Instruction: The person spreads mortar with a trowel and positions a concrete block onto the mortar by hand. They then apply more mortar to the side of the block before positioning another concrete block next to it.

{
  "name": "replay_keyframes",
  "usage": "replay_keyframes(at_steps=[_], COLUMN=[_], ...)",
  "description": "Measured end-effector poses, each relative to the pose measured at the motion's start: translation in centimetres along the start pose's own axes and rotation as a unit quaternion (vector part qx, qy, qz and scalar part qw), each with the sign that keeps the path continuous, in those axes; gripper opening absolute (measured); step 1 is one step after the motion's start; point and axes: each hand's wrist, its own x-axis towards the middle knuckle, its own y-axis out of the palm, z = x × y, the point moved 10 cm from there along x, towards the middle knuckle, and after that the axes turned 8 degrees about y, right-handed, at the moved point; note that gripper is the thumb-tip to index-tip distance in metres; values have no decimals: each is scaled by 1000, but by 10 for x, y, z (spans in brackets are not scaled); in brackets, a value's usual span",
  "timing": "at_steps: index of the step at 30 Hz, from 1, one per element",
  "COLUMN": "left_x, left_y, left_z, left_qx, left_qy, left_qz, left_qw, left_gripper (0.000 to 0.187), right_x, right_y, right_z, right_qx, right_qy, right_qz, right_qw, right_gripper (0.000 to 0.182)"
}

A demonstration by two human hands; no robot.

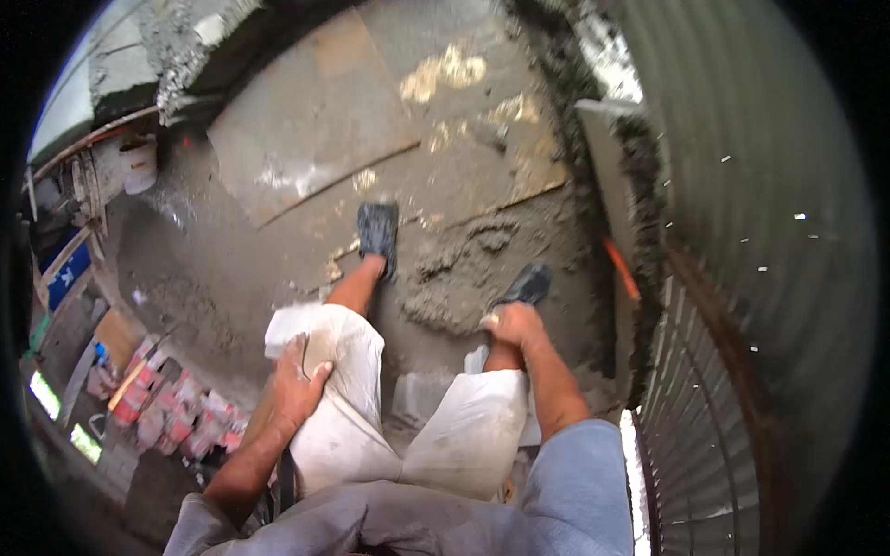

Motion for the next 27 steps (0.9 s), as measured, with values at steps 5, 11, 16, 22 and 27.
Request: replay_keyframes(at_steps=[5, 11, 16, 22, 27], left_x=[20, 42, 52, 44, -36], left_y=[-23, -55, -78, -48, 3], left_z=[-2, 18, 31, 106, 166], left_qx=[-27, -40, -101, -210, -206], left_qy=[11, -49, -64, -187, -311], left_qz=[-23, -2, -56, -93, -58], left_qw=[999, 998, 991, 955, 926], left_gripper=[81, 84, 77, 74, 74], right_x=[-98, -146, -132, -77, -6], right_y=[-92, -214, -362, -527, -645], right_z=[62, 135, 159, 156, 141], right_qx=[78, 262, 334, 478, 337], right_qy=[42, 45, -14, 41, 131], right_qz=[-97, -224, -421, -438, -492], right_qw=[991, 938, 843, 760, 792], right_gripper=[51, 43, 44, 50, 43])
